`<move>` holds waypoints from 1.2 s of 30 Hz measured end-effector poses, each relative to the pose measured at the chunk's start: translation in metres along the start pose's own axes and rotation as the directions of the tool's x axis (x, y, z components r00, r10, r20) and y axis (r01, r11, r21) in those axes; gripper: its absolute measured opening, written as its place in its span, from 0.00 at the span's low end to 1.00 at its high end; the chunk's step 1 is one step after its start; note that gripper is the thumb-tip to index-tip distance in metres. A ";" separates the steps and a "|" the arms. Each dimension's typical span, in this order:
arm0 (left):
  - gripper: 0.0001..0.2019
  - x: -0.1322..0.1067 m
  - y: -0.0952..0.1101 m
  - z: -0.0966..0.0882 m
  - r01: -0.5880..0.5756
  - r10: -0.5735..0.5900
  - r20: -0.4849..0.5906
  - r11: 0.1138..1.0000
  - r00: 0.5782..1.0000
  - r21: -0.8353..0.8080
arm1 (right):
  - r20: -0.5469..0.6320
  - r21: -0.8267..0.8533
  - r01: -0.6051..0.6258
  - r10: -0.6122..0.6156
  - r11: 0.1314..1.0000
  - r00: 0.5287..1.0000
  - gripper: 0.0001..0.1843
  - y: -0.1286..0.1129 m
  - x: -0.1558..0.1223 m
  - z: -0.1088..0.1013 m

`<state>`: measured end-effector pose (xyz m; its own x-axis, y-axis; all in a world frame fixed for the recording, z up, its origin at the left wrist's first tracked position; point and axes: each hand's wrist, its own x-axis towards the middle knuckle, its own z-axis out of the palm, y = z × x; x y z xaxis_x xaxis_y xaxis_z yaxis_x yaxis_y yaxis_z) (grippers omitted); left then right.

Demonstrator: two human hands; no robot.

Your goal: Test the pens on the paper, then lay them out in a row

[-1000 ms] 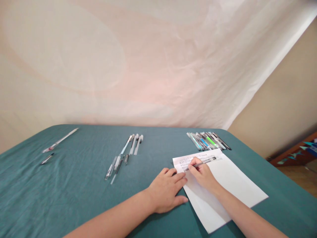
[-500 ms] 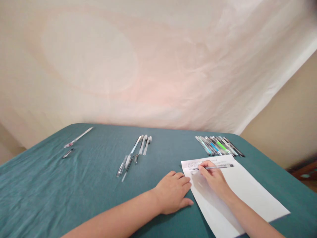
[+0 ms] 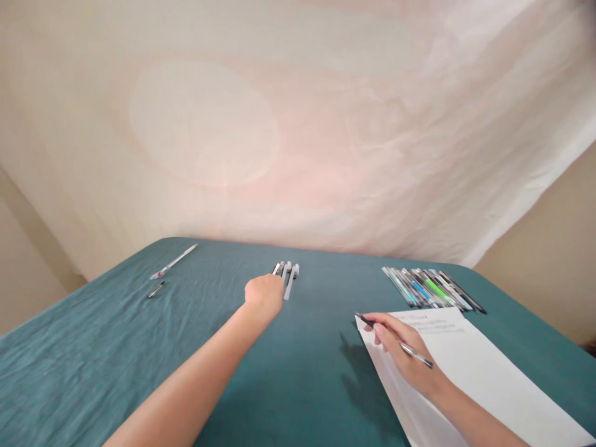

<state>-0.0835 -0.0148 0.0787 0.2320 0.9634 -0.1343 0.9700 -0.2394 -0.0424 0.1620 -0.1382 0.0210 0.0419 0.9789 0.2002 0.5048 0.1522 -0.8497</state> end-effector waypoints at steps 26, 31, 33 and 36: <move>0.13 0.029 0.007 0.034 -0.144 0.150 -0.119 0.167 0.981 -0.975 | -0.024 -0.054 0.441 -0.442 0.896 0.896 0.11 -0.011 0.012 0.067; 0.14 0.030 0.018 0.046 -0.023 0.109 -0.032 -0.082 0.994 -0.996 | 0.003 -0.096 0.470 -0.472 0.878 0.882 0.13 -0.010 0.010 0.066; 0.13 0.028 0.021 0.047 -0.015 0.120 -0.028 -0.113 0.992 -0.994 | 0.007 -0.097 0.461 -0.462 0.882 0.887 0.13 -0.011 0.010 0.065; 0.12 0.025 0.023 0.047 -0.023 0.134 -0.041 -0.127 0.990 -0.992 | -0.001 -0.094 0.446 -0.448 0.890 0.894 0.13 -0.012 0.010 0.064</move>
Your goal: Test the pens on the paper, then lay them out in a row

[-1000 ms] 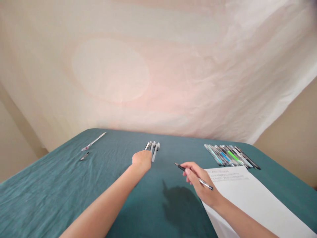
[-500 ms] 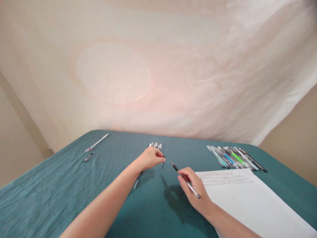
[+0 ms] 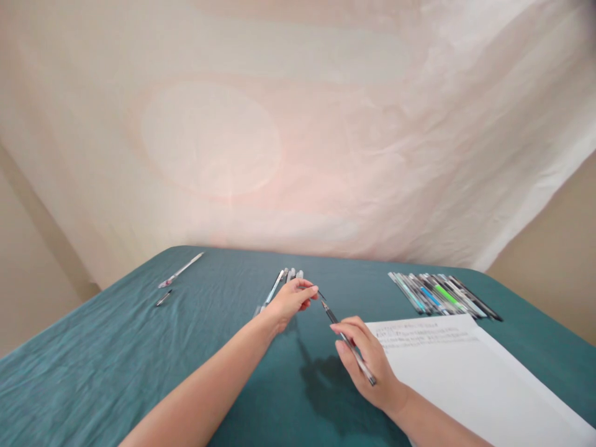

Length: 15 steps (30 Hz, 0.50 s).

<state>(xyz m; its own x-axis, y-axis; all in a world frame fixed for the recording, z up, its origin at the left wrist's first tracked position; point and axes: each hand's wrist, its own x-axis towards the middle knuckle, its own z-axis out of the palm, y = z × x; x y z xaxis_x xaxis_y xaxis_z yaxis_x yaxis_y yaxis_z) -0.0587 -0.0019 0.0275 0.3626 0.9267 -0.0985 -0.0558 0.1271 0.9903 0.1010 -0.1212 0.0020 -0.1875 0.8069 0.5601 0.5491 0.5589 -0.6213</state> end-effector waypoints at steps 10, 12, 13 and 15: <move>0.12 -0.011 0.005 0.013 -0.015 0.011 0.050 0.997 0.999 0.082 | -0.012 0.000 -0.029 0.029 1.000 1.000 0.13 0.003 0.003 0.000; 0.13 -0.014 0.007 0.017 -0.009 0.004 0.050 0.995 0.999 0.099 | -0.017 -0.005 -0.031 0.031 0.999 0.999 0.13 0.003 0.003 0.000; 0.13 -0.016 0.007 0.019 -0.010 0.005 0.049 0.995 0.999 0.103 | -0.019 -0.008 -0.032 0.032 0.999 0.999 0.13 0.003 0.002 0.001; 0.13 -0.018 0.007 0.022 -0.026 0.023 0.035 0.995 0.999 0.097 | -0.023 -0.018 -0.029 0.029 0.999 0.999 0.13 0.004 0.002 0.001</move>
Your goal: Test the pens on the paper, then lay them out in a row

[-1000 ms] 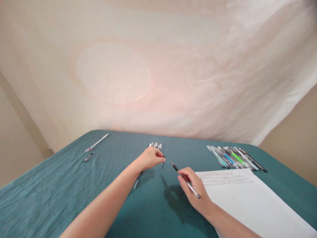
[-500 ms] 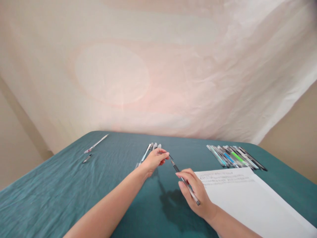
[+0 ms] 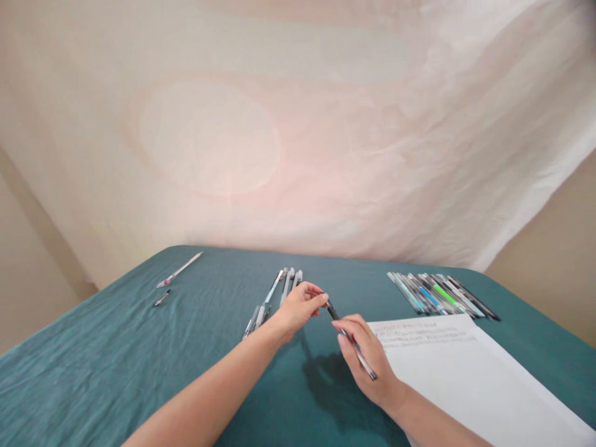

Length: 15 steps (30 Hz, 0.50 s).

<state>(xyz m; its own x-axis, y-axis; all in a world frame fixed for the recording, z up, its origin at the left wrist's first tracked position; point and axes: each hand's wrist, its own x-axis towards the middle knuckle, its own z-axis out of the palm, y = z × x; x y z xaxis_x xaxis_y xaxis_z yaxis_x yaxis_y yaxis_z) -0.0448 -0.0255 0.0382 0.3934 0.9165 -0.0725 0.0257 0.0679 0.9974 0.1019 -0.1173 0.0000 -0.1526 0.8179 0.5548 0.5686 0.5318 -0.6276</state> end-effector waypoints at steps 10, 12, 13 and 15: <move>0.13 -0.006 -0.019 0.021 -0.129 0.107 -0.127 0.975 0.986 -0.179 | 0.002 -0.052 0.042 -0.042 0.998 0.999 0.13 0.005 -0.001 0.001; 0.14 -0.008 -0.021 0.024 -0.141 0.114 -0.132 0.966 0.985 -0.217 | 0.007 -0.061 0.047 -0.046 0.997 0.999 0.12 0.006 -0.001 0.002; 0.14 -0.008 -0.022 0.025 -0.146 0.116 -0.136 0.961 0.984 -0.235 | 0.007 -0.063 0.049 -0.048 0.997 0.999 0.12 0.006 -0.002 0.002; 0.14 -0.009 -0.025 0.027 -0.152 0.118 -0.141 0.953 0.983 -0.263 | 0.009 -0.065 0.053 -0.053 0.996 0.999 0.12 0.006 -0.002 0.003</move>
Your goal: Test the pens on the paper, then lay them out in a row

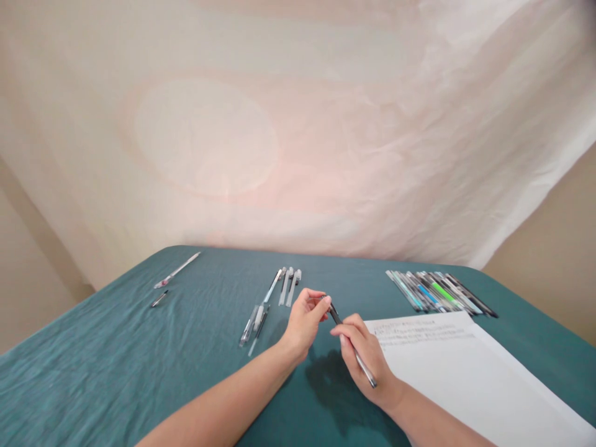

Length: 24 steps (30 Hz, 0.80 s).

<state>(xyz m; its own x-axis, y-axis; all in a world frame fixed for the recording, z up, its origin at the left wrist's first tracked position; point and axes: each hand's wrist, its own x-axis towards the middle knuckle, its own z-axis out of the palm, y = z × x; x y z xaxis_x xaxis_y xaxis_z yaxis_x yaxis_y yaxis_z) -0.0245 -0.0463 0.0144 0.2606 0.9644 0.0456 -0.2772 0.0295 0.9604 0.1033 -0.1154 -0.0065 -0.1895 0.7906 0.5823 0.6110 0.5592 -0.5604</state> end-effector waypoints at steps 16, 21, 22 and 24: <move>0.14 -0.005 -0.008 -0.001 0.053 -0.053 0.009 0.995 0.999 -0.088 | 0.008 -0.001 0.000 0.000 1.000 1.000 0.10 -0.002 -0.001 0.000; 0.16 -0.002 -0.008 -0.002 0.061 -0.062 -0.005 0.993 0.998 -0.097 | 0.009 0.003 -0.006 0.006 1.000 1.000 0.10 -0.002 0.001 0.001; 0.16 -0.001 -0.010 -0.002 0.065 -0.067 -0.010 0.993 0.998 -0.101 | 0.011 0.003 -0.015 0.015 1.000 1.000 0.10 -0.003 0.002 0.001; 0.16 0.002 -0.013 -0.004 0.070 -0.074 -0.035 0.992 0.997 -0.109 | 0.018 0.009 -0.035 0.035 0.999 0.999 0.11 -0.004 0.006 0.000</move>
<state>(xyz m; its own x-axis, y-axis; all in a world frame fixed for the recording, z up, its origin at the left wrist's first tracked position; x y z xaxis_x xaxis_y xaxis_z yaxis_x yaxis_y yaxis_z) -0.0242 -0.0441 0.0013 0.2477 0.9682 -0.0356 -0.3572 0.1254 0.9256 0.0993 -0.1123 -0.0007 -0.1821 0.8141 0.5514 0.6100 0.5333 -0.5860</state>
